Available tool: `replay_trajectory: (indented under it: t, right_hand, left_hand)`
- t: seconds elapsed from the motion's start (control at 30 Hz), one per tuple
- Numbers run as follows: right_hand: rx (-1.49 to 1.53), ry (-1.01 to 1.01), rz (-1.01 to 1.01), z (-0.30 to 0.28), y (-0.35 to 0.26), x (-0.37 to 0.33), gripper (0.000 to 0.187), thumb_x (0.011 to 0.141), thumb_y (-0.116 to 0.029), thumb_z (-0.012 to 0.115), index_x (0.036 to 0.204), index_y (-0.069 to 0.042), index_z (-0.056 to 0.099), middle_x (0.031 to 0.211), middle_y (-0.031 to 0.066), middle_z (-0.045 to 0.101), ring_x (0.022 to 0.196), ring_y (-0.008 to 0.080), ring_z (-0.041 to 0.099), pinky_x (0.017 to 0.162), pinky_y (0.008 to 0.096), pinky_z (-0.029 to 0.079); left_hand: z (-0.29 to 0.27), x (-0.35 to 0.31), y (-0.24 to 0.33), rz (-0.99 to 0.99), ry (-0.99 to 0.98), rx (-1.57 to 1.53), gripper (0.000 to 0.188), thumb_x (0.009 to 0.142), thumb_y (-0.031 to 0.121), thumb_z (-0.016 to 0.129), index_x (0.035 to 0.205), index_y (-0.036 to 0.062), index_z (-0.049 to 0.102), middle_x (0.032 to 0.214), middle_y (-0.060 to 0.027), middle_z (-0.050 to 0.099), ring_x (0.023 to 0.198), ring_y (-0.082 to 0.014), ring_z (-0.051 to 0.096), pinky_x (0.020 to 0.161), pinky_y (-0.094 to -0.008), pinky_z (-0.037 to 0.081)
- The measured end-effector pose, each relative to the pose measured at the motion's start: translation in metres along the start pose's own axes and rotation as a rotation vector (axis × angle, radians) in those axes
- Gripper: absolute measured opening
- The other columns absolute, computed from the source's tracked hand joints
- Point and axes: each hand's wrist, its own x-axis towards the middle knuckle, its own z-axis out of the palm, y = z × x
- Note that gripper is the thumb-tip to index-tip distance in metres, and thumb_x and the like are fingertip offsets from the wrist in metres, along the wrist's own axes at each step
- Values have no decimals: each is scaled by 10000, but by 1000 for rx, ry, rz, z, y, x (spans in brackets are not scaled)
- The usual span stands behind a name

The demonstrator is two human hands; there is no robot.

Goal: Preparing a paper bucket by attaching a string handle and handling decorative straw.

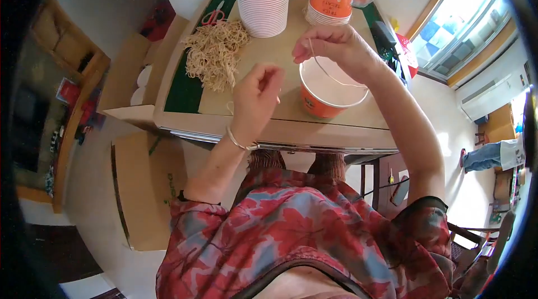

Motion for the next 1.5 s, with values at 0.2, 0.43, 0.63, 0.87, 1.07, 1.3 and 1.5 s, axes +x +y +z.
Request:
replay_trajectory:
  t: [0.2,0.43,0.63,0.87,1.07,1.3,1.5]
  right_hand:
    - [-184,-73,-17,30,-1,-10,126,955,-2,545,996,26,661,922,64,673,910,126,646,865,295,521]
    - [-592,-103,-226,58,17,-34,118,867,-15,620,985,-7,627,955,135,630,903,313,639,799,391,518]
    - [-838,-61,-430,72,37,-43,140,799,-31,644,921,-4,580,915,143,565,840,347,597,746,441,501]
    - [-920,-64,-440,73,39,-43,160,791,-89,635,944,-44,635,953,94,591,924,285,597,790,407,509]
    - [-951,-55,-565,77,43,-38,206,759,-75,649,961,-38,654,947,95,593,933,293,600,821,399,517]
    - [-1062,-81,-564,75,46,-47,252,777,-92,619,1017,-24,654,990,94,604,1026,285,583,888,381,516]
    - [-1059,-29,-546,73,43,-54,215,745,-102,643,943,-21,639,981,97,589,1007,287,580,882,381,516]
  left_hand:
    - [-8,24,-2,-519,-225,-637,294,1014,307,566,980,33,668,765,-44,649,583,-110,591,521,-241,498]
    - [-7,27,-28,-525,-278,-708,185,987,200,614,1039,37,685,850,-19,673,695,-70,608,602,-228,523]
    - [-10,24,-36,-522,-230,-691,145,980,150,616,1041,42,691,841,18,654,706,-55,596,655,-220,519]
    - [-25,8,-37,-528,-326,-376,313,1005,358,577,983,64,681,850,13,655,735,-85,618,687,-243,521]
    - [-24,7,-51,-587,-403,-698,244,1003,268,584,1107,55,640,1007,-23,673,845,-99,637,713,-281,548]
    - [-16,9,-60,-596,-301,-732,165,999,158,577,1098,39,632,1012,-41,679,882,-135,642,780,-293,562]
    - [-15,3,-56,-525,-176,-568,181,1002,226,589,1037,59,651,959,-28,683,829,-124,641,725,-289,547]
